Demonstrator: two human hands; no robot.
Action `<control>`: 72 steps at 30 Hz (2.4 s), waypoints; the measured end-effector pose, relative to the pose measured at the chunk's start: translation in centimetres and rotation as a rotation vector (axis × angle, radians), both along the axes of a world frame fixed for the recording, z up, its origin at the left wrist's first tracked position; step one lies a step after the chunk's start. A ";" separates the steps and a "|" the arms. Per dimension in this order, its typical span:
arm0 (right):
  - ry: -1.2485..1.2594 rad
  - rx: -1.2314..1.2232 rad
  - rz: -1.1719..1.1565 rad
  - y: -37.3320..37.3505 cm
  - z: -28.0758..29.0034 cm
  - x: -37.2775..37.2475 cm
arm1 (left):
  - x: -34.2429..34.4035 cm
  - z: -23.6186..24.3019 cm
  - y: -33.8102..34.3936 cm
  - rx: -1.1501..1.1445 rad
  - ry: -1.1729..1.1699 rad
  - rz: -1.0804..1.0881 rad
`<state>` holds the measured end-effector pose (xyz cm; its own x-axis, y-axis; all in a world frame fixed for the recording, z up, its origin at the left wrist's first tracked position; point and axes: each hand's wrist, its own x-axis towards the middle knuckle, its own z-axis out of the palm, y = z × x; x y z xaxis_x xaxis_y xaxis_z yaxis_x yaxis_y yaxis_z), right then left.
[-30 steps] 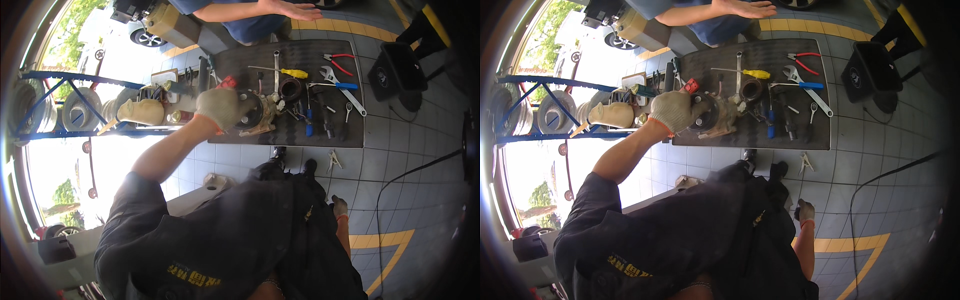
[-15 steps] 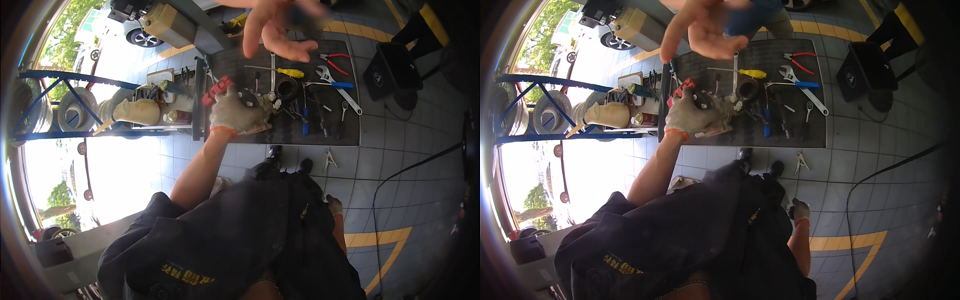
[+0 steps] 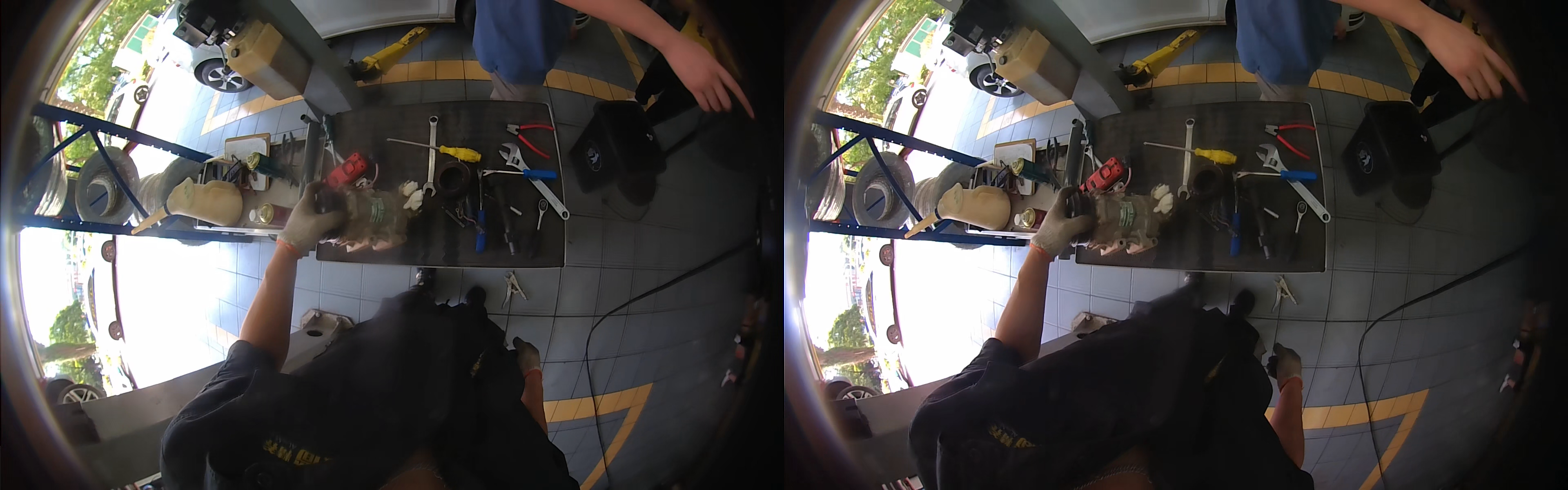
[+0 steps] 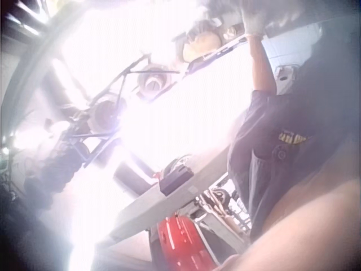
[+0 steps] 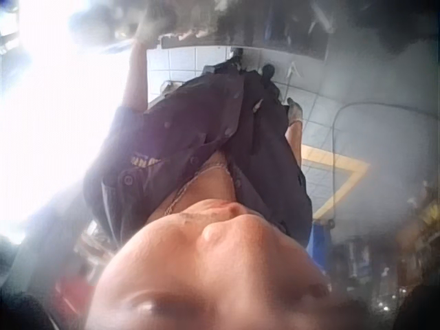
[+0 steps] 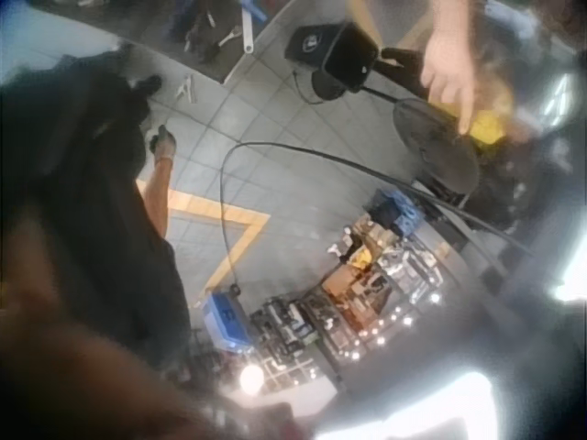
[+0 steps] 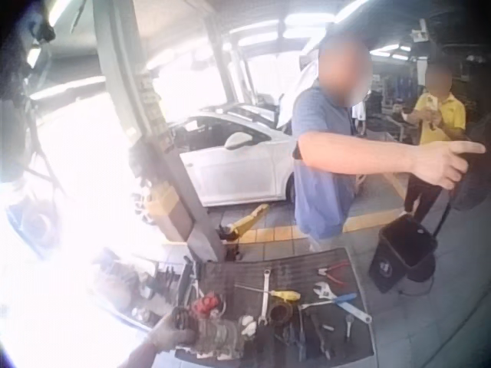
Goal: The person disassembles and reassembles a car part on a workbench, using a screwdriver and a power drill to remove and tighten screws. They handle the part with gloved hands, rotate it to access different sides, and place tools on the bench between actions.
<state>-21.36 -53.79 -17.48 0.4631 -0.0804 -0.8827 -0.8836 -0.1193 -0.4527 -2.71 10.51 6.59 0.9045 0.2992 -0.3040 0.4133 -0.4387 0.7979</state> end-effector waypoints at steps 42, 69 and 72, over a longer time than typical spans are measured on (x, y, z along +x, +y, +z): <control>-0.736 -0.078 0.806 41.9 15.1 22.9 | -8.1 -14.5 10.6 -0.432 -0.039 -0.087; -0.563 -0.727 1.466 32.6 17.7 49.2 | 1.8 -5.2 -5.8 0.382 -0.131 0.232; -0.621 -0.699 1.642 33.4 15.9 51.1 | 1.7 -4.0 -7.3 0.253 -0.029 0.458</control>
